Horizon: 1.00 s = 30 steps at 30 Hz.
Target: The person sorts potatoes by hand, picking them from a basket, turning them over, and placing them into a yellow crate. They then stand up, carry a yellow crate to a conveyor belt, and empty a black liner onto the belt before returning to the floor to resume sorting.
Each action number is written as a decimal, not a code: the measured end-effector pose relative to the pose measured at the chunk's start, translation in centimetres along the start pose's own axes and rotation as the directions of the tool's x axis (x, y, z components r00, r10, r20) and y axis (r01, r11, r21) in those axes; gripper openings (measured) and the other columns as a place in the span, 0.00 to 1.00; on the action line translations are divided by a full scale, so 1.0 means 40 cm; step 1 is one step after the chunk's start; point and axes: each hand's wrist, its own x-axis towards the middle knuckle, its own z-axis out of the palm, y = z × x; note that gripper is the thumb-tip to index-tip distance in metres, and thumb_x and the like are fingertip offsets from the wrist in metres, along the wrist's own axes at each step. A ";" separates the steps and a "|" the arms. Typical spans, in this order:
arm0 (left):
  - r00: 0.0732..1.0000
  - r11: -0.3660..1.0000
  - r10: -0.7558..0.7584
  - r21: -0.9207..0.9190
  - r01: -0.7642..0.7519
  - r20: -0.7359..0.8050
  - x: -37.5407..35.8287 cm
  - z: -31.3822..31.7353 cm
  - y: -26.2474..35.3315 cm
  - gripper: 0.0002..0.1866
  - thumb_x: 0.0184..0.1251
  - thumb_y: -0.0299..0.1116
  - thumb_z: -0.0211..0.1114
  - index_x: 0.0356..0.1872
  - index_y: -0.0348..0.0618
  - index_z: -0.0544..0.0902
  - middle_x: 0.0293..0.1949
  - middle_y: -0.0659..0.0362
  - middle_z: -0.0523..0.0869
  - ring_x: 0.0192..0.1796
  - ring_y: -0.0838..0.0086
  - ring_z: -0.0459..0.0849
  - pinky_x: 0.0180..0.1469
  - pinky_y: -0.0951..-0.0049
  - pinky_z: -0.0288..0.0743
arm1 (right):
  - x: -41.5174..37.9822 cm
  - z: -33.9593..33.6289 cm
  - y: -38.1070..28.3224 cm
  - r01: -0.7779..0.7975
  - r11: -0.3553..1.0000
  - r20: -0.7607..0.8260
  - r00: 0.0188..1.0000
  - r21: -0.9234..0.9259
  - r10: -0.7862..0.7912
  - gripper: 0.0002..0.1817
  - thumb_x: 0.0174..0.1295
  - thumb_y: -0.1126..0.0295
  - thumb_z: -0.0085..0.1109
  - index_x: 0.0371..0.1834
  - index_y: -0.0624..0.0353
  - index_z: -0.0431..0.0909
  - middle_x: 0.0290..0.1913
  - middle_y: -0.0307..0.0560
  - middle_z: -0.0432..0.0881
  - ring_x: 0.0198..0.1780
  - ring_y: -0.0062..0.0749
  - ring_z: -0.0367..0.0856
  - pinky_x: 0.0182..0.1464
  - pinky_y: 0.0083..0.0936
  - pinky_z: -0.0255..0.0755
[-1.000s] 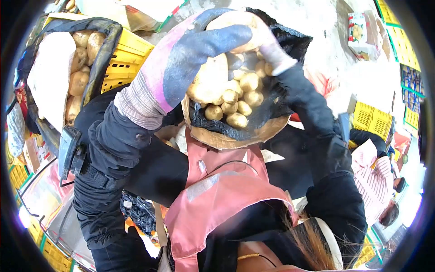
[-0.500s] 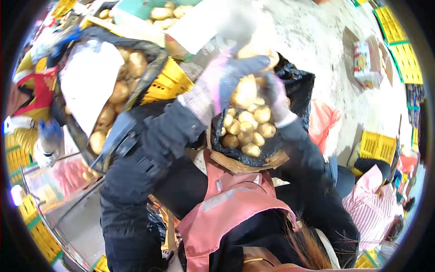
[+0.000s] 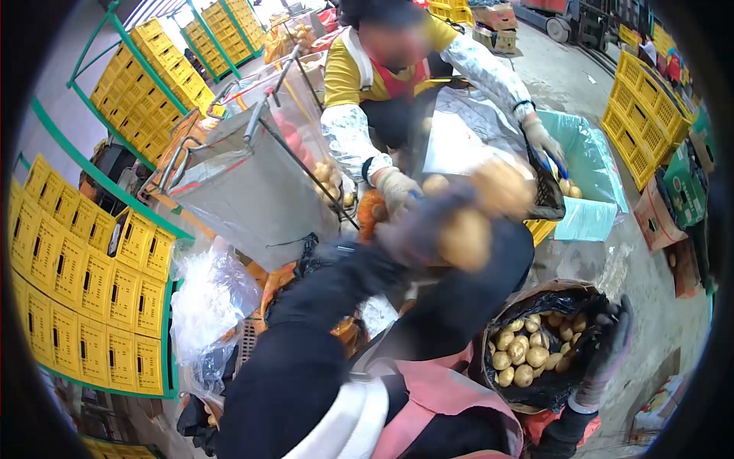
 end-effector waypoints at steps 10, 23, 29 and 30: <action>0.882 -0.410 0.223 0.781 0.471 -0.415 -0.286 -1.127 1.060 0.25 0.72 0.41 0.61 0.62 0.33 0.74 0.51 0.50 0.84 0.53 0.64 0.83 0.54 0.66 0.77 | -0.078 -0.388 0.203 0.074 0.991 -0.442 0.889 -0.111 -0.116 0.24 0.74 0.58 0.51 0.67 0.60 0.71 0.59 0.45 0.78 0.55 0.30 0.77 0.60 0.29 0.70; 0.825 0.864 -0.286 0.503 0.001 0.488 0.227 0.381 -0.469 0.18 0.70 0.32 0.63 0.60 0.45 0.79 0.50 0.60 0.83 0.52 0.78 0.80 0.56 0.77 0.73 | 0.051 -0.103 0.811 -0.275 0.366 -0.102 0.898 -0.889 0.428 0.24 0.57 0.53 0.63 0.57 0.48 0.81 0.55 0.52 0.83 0.55 0.46 0.82 0.59 0.37 0.75; 0.819 0.808 -0.268 0.581 -0.096 0.508 0.223 0.429 -0.584 0.16 0.69 0.35 0.65 0.55 0.43 0.81 0.45 0.60 0.85 0.47 0.79 0.82 0.53 0.77 0.75 | 0.089 -0.055 0.930 -0.129 0.354 0.011 0.929 -0.926 0.369 0.15 0.60 0.54 0.59 0.40 0.51 0.86 0.38 0.53 0.86 0.45 0.48 0.85 0.47 0.40 0.78; 0.818 0.814 -0.265 0.573 -0.095 0.511 0.236 0.443 -0.566 0.16 0.69 0.35 0.65 0.55 0.43 0.81 0.45 0.60 0.85 0.47 0.79 0.82 0.53 0.77 0.75 | 0.098 -0.075 0.872 -0.113 0.466 0.100 0.907 -0.878 0.409 0.15 0.61 0.54 0.60 0.42 0.51 0.86 0.39 0.55 0.86 0.45 0.48 0.85 0.47 0.39 0.78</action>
